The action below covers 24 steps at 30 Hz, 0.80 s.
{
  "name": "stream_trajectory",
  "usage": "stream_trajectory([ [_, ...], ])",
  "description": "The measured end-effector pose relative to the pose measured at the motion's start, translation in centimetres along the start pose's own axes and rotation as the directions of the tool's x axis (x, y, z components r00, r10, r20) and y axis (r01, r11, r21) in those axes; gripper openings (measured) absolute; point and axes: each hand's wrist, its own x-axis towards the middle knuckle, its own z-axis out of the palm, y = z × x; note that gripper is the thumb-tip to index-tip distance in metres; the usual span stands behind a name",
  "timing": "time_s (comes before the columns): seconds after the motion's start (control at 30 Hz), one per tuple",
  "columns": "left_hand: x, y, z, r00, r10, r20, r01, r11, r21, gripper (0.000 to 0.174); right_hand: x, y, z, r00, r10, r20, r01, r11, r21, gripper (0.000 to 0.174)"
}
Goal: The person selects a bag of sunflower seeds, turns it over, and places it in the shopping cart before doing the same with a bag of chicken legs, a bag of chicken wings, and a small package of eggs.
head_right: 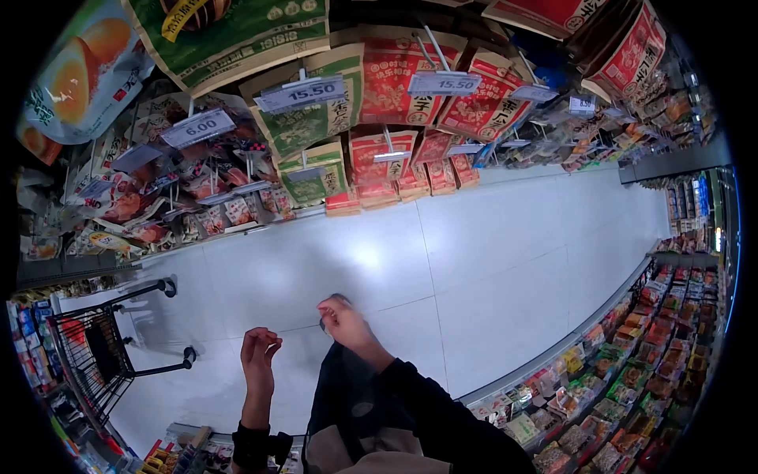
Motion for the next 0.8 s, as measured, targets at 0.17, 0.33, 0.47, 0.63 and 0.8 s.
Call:
stream_trajectory([
  [0.17,0.0,-4.1,-0.5,0.999,-0.033,-0.007,0.033,0.999,-0.01,0.008,-2.9,2.7,0.3,0.999,-0.031,0.036,0.031,1.0,0.001,0.011],
  [0.33,-0.3,-8.4,-0.7,0.998,-0.066,0.022,0.067,0.996,-0.051,0.011,-5.4,7.4,-2.0,0.995,0.085,0.058,-0.086,0.996,0.019,0.015],
  [0.47,-0.2,-9.9,0.8,0.996,-0.073,0.055,0.078,0.993,-0.084,0.011,-5.1,10.2,-4.4,0.996,0.075,-0.053,-0.072,0.996,0.044,0.013],
  [0.63,0.6,-10.1,4.3,0.996,-0.067,0.058,0.071,0.995,-0.072,0.011,0.2,13.4,-8.1,0.985,0.066,-0.156,-0.045,0.99,0.135,0.017],
  [0.8,3.0,-12.6,8.9,0.996,-0.082,0.046,0.086,0.992,-0.091,0.011,10.7,14.2,-13.8,0.959,-0.002,-0.285,0.052,0.984,0.169,0.025],
])
